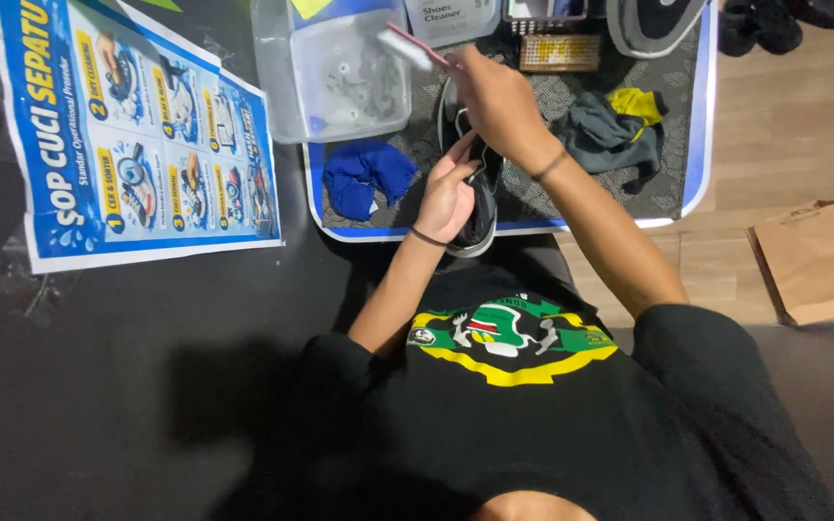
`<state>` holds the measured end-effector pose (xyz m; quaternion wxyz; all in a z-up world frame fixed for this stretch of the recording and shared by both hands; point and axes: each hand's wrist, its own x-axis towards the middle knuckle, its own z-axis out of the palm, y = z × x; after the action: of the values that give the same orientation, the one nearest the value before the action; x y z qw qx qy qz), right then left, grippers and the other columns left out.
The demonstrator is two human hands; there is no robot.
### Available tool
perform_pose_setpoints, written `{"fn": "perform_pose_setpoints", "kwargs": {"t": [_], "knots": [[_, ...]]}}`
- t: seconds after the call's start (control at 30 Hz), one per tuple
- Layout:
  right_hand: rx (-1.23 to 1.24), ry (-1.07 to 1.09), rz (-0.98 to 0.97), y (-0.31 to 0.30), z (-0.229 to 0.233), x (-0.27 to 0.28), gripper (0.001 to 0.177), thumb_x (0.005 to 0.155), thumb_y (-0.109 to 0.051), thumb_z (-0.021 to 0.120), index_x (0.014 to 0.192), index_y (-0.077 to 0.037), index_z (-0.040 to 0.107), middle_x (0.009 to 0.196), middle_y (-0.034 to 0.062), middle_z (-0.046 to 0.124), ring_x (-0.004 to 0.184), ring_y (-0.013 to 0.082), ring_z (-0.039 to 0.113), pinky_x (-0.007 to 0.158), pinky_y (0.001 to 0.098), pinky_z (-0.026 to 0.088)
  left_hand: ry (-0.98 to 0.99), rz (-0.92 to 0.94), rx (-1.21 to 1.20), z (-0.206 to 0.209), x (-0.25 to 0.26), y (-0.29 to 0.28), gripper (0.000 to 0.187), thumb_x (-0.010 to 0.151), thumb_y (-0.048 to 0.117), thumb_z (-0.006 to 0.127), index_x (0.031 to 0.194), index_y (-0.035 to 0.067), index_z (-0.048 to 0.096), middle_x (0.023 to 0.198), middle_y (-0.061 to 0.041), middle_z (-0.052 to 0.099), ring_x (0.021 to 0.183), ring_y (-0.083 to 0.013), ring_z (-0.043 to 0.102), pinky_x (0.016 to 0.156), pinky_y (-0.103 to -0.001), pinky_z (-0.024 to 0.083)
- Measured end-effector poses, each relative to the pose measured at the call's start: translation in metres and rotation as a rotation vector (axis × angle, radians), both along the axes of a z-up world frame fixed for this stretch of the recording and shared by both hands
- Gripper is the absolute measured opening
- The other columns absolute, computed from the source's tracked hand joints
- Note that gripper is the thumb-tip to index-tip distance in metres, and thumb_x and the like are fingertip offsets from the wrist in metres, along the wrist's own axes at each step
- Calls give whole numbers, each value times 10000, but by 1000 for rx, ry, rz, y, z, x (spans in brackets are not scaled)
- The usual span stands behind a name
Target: A person is cleaning a black and white sneaker at a service counter using a brush, cleaning solution, and a cloth.
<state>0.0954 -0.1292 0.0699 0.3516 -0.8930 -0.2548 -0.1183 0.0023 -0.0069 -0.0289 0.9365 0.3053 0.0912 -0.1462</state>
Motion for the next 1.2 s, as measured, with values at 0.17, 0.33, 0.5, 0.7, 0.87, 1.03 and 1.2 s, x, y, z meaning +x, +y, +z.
{"fn": "perform_pose_setpoints", "kwargs": {"t": [0.17,0.33,0.5,0.7,0.87,1.03,1.2], "knots": [[40,179,-117,-39,20,-50,143,1113,-133,505,1216,-71,582,1011,132,713,766,359,658,597,477,479,73,9,29,12,-2,1,592,916,-67,538,1493,-84,406,1547,-227,437,1418,-277,447,1168,-347,378],[-41,230,-236,-69,7,-82,394,1092,-67,502,1470,-112,603,871,136,547,740,336,586,625,455,466,1,-4,0,11,-6,1,581,927,-96,496,1503,-69,416,1564,-216,414,1367,-290,495,1134,-391,436],[-85,292,-210,-64,-7,-108,420,1060,-58,561,1465,-135,643,814,157,581,685,334,625,600,426,491,-62,15,35,-3,-6,-1,584,932,-130,445,1511,-59,435,1548,-192,448,1379,-274,491,1135,-378,460],[-105,319,-153,-50,-22,-165,548,1051,-180,529,1590,-245,457,788,181,591,688,455,644,602,544,505,-2,59,-127,-11,-4,5,585,906,-25,430,1489,-62,463,1512,-220,480,1376,-351,478,1148,-475,432],[-9,309,-184,-51,-16,-186,438,1048,-228,548,1480,-268,607,844,121,716,786,349,710,634,415,557,33,34,-162,-23,-2,9,724,800,39,412,1518,-57,429,1532,-203,462,1318,-332,513,1109,-461,459],[-103,222,-273,-52,-18,-139,458,1061,-155,537,1509,-234,590,789,164,659,716,387,673,592,473,519,0,55,-76,-31,0,3,736,765,-41,425,1499,-79,451,1526,-231,463,1328,-374,496,1111,-521,443],[-119,186,-286,-49,-32,-93,484,1055,-116,534,1530,-194,588,749,125,637,631,355,656,512,419,494,-19,81,26,-35,-1,2,736,782,-40,424,1517,-45,452,1566,-193,429,1372,-321,451,1127,-452,439]]}}
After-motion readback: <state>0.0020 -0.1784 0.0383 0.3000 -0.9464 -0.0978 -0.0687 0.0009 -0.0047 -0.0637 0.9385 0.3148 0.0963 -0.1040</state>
